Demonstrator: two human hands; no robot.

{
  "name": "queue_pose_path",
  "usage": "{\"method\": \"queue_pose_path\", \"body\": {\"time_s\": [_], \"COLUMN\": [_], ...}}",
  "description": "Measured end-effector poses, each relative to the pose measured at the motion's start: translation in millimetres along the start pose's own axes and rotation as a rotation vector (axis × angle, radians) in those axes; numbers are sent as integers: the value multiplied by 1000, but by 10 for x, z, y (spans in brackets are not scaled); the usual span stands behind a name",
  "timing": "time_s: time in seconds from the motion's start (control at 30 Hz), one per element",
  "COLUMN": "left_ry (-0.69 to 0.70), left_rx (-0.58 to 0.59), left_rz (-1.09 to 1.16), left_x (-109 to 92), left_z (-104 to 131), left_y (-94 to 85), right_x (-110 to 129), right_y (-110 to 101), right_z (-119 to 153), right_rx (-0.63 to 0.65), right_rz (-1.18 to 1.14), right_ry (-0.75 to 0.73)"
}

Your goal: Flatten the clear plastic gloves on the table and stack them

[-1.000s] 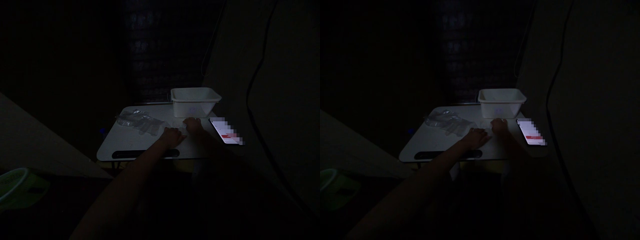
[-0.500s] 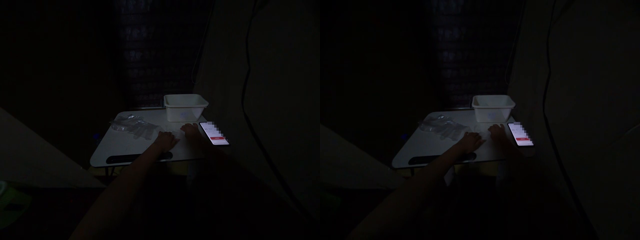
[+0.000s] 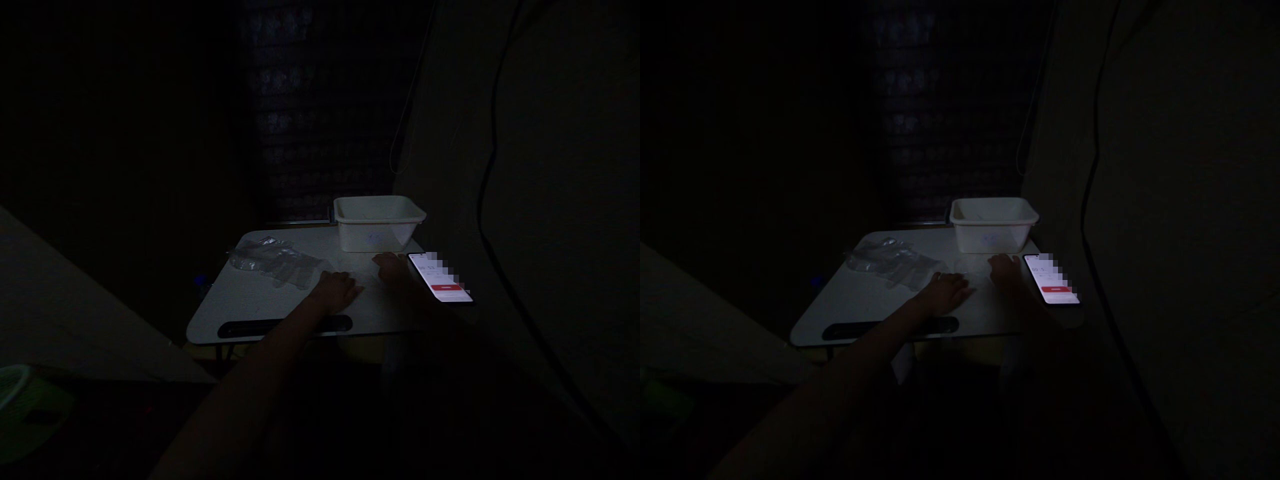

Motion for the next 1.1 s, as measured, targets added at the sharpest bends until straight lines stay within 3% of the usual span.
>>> {"method": "queue_pose_path", "body": {"time_s": [0.2, 0.47, 0.67, 0.9, 1.1], "left_ry": [-38, 158, 145, 282, 296], "left_rx": [-97, 38, 102, 39, -23], "left_rz": [28, 60, 49, 29, -13], "left_x": [161, 260, 331, 141, 11], "left_z": [122, 537, 696, 703, 680], "left_y": [-128, -157, -22, 59, 24], "right_x": [-18, -4, 70, 137, 88], "right_y": [-69, -140, -129, -103, -1], "right_z": [163, 246, 183, 149, 142], "right_rx": [45, 25, 8, 59, 47], "right_rz": [-50, -76, -83, -104, -111], "right_ry": [-46, -71, -87, -107, -99]}}
Point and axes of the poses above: each hand's wrist, its own z-axis away from the middle knuckle, its own y-axis out of the palm, x = y × z, the point moved 2 cm from there along -z, towards the middle knuckle, and after that the axes turned 12 degrees about -y, right-handed, at the moved point
